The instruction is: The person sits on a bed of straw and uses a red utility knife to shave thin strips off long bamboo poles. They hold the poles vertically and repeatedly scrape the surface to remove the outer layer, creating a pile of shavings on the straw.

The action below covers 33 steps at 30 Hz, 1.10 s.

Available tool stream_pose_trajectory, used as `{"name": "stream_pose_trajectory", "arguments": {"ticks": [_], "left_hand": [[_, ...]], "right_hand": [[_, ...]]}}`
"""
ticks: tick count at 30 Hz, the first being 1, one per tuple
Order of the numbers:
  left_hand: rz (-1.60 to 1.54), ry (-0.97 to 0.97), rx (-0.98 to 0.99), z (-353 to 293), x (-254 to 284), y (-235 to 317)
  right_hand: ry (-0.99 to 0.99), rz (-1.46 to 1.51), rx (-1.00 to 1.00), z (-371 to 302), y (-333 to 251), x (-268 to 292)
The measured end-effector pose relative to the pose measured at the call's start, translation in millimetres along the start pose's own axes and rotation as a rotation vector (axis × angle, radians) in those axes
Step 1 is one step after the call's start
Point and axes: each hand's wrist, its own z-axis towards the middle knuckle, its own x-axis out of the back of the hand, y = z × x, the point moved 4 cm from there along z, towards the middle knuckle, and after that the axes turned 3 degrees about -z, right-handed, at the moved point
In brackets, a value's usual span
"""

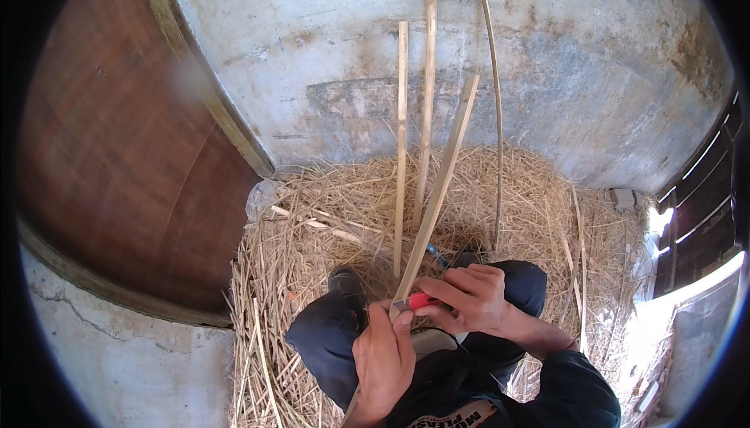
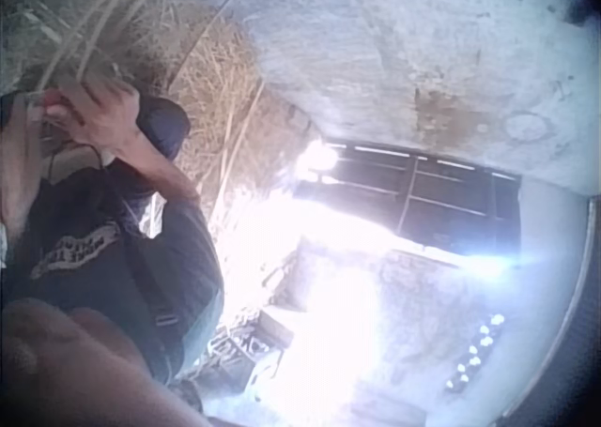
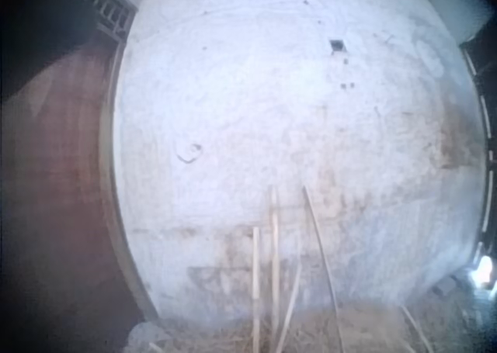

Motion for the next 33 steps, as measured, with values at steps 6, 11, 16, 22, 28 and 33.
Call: {"name": "stream_pose_trajectory", "arguments": {"ticks": [6, 11, 16, 22, 28, 33], "left_hand": [[0.007, 0.004, -0.003, -2, -2, -6], [-0.002, 0.003, 0.026, -4, 0, -5], [0.012, 0.001, 0.029, -6, 0, -6], [0.05, -0.037, 0.061, -11, -1, -10], [0.051, -0.058, 0.073, -26, -6, -24], [0.08, -0.068, 0.082, -31, -7, -30]], "right_hand": [[0.028, -0.006, 0.014, -2, 0, -3], [0.034, -0.008, -0.022, 2, 4, -1], [0.053, -0.009, -0.003, 3, 4, 1], [0.094, 0.002, -0.028, 3, 19, 3], [0.111, -0.063, -0.132, 17, 47, 18], [0.176, -0.057, -0.231, 20, 69, 21]]}}
